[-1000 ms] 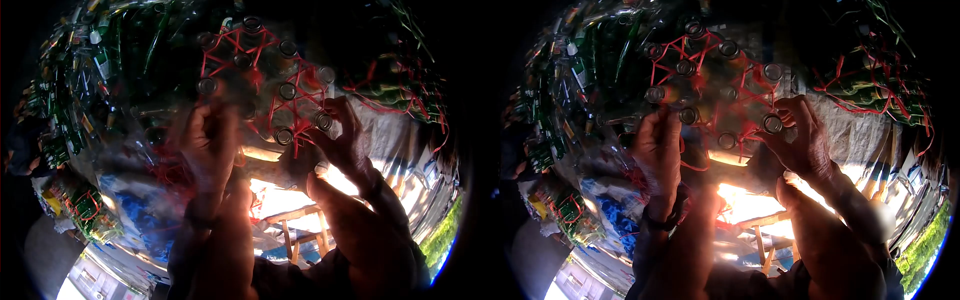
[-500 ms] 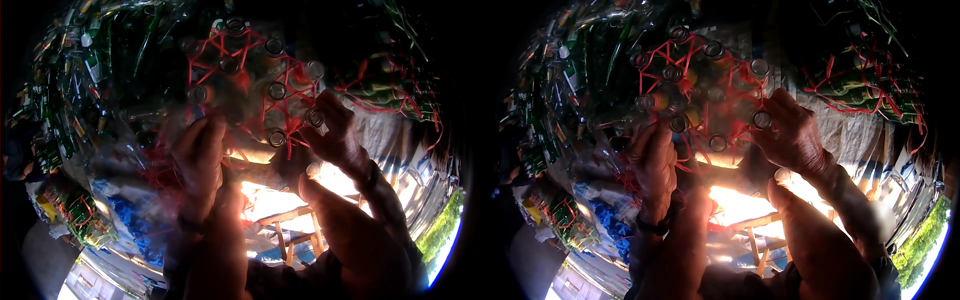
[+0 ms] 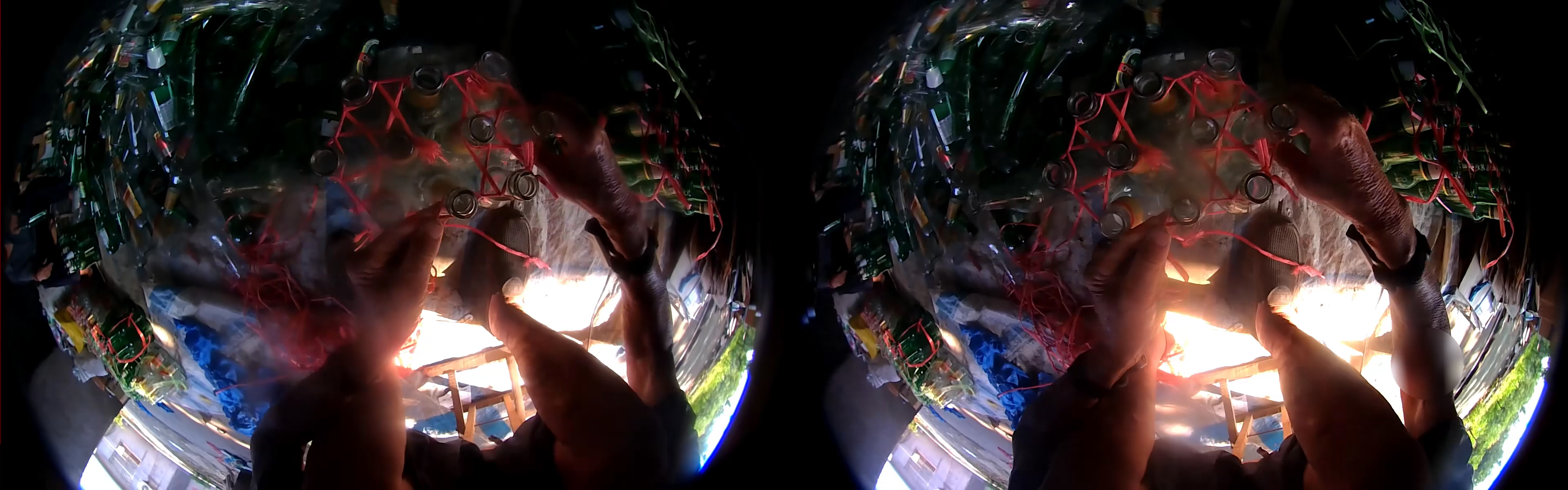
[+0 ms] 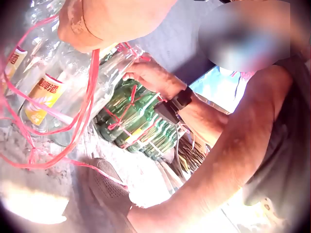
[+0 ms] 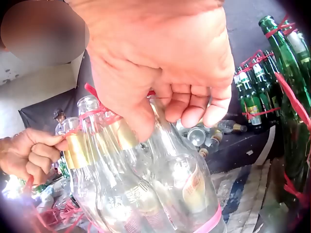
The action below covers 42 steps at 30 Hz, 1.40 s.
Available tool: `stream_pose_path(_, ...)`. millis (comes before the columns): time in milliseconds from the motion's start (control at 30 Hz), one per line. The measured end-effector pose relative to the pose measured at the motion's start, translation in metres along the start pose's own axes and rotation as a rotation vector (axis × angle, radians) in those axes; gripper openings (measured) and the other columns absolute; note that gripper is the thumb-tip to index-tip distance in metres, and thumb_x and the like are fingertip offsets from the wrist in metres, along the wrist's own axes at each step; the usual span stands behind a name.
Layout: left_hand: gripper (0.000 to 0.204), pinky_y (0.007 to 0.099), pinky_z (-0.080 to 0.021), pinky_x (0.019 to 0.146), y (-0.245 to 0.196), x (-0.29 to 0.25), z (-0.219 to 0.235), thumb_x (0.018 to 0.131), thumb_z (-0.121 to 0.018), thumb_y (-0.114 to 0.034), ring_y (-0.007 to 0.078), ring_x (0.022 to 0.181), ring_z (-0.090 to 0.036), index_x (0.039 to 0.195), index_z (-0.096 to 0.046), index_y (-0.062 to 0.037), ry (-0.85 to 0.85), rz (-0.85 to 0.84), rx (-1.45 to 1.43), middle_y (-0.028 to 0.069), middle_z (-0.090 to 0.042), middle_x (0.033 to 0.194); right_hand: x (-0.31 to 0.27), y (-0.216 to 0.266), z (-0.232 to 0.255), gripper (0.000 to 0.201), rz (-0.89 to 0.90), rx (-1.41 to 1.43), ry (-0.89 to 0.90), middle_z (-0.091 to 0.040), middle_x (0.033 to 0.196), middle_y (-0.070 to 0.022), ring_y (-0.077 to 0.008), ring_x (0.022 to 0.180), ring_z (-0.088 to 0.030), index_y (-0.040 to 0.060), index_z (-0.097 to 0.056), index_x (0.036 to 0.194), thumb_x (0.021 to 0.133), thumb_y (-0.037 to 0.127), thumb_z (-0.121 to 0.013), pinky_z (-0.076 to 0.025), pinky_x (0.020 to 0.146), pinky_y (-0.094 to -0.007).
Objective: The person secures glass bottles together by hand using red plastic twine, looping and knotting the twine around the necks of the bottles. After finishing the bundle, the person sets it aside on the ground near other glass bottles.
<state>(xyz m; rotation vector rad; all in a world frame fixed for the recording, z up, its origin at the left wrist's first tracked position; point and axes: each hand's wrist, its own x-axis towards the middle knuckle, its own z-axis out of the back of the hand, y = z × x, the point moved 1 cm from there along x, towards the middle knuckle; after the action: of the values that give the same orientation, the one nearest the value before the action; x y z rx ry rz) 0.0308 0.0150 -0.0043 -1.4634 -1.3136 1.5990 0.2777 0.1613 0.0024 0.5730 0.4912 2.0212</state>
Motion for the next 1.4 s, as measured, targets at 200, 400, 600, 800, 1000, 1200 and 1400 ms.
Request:
stream_pose_path(200, 0.023, 0.0239, -0.050, 0.076, -0.001, 0.001, 0.003, 0.102, -0.071, -0.009, 0.0055, 0.088, -0.061, 0.122, -0.076, 0.0013, 0.043, -0.026, 0.023, 0.0020, -0.075, 0.101, -0.005, 0.002, -0.005, 0.031, -0.143, 0.170, 0.015, -0.068, 0.104, -0.0133, -0.0273, 0.091, -0.071, 0.0027, -0.068, 0.116, 0.086, 0.000, -0.074, -0.058, 0.077, -0.0372)
stream_pose_path(400, 0.018, 0.0219, -0.043, 0.067, 0.003, 0.000, 0.005, 0.101, -0.072, -0.009, 0.0026, 0.074, -0.052, 0.116, -0.077, -0.0011, 0.040, 0.041, -0.088, -0.0029, -0.065, 0.084, -0.015, 0.015, 0.015, 0.034, -0.272, 0.028, -0.115, -0.067, 0.100, -0.0102, -0.0203, 0.087, -0.071, 0.0051, -0.069, 0.121, 0.088, -0.002, -0.073, -0.058, 0.072, -0.0340)
stream_pose_path(600, 0.016, 0.0231, -0.042, 0.060, 0.002, 0.002, 0.005, 0.102, -0.071, -0.014, 0.0036, 0.070, -0.051, 0.113, -0.078, -0.0034, 0.002, 0.300, -0.081, -0.0048, -0.061, 0.081, -0.013, 0.077, 0.032, 0.037, -0.010, 0.095, -0.198, -0.067, 0.104, -0.0117, -0.0292, 0.090, -0.069, 0.0050, -0.071, 0.119, 0.085, -0.010, -0.066, -0.058, 0.073, -0.0381)
stream_pose_path(800, 0.020, 0.0246, -0.052, 0.064, 0.026, 0.017, 0.022, 0.103, -0.072, -0.017, 0.0070, 0.077, -0.066, 0.111, -0.079, 0.0000, 0.131, -0.022, 0.095, 0.0005, -0.077, 0.093, 0.013, 0.118, 0.016, 0.044, 0.232, 0.161, 0.070, -0.069, 0.112, -0.0146, -0.0330, 0.098, -0.068, 0.0031, -0.071, 0.120, 0.076, -0.006, -0.075, -0.059, 0.080, -0.0434)
stream_pose_path(1000, 0.012, 0.0225, -0.043, 0.064, 0.008, 0.017, 0.007, 0.099, -0.077, -0.014, 0.0029, 0.075, -0.058, 0.102, -0.080, -0.0027, -0.009, 0.203, -0.074, -0.0036, -0.069, 0.086, 0.030, 0.122, 0.001, 0.036, 0.298, 0.019, 0.259, -0.068, 0.102, -0.0097, -0.0311, 0.090, -0.069, 0.0072, -0.069, 0.111, 0.077, 0.001, -0.077, -0.057, 0.072, -0.0423)
stream_pose_path(1200, 0.009, 0.0217, -0.033, 0.053, 0.002, 0.019, 0.003, 0.095, -0.081, -0.012, -0.0004, 0.060, -0.045, 0.095, -0.080, -0.0037, -0.064, 0.260, -0.198, -0.0098, -0.056, 0.067, 0.051, 0.117, 0.002, 0.015, 0.265, -0.080, 0.596, -0.068, 0.102, -0.0091, -0.0324, 0.086, -0.072, 0.0073, -0.072, 0.103, 0.089, 0.007, -0.069, -0.058, 0.073, -0.0431)
stream_pose_path(1400, 0.016, 0.0238, -0.044, 0.067, -0.008, 0.019, 0.000, 0.098, -0.079, -0.017, 0.0051, 0.074, -0.060, 0.102, -0.081, -0.0016, -0.114, 0.207, -0.045, -0.0010, -0.069, 0.081, 0.065, 0.111, -0.008, 0.014, 0.287, -0.050, 0.726, -0.067, 0.105, -0.0114, -0.0333, 0.091, -0.072, 0.0066, -0.074, 0.101, 0.091, 0.008, -0.065, -0.059, 0.077, -0.0441)
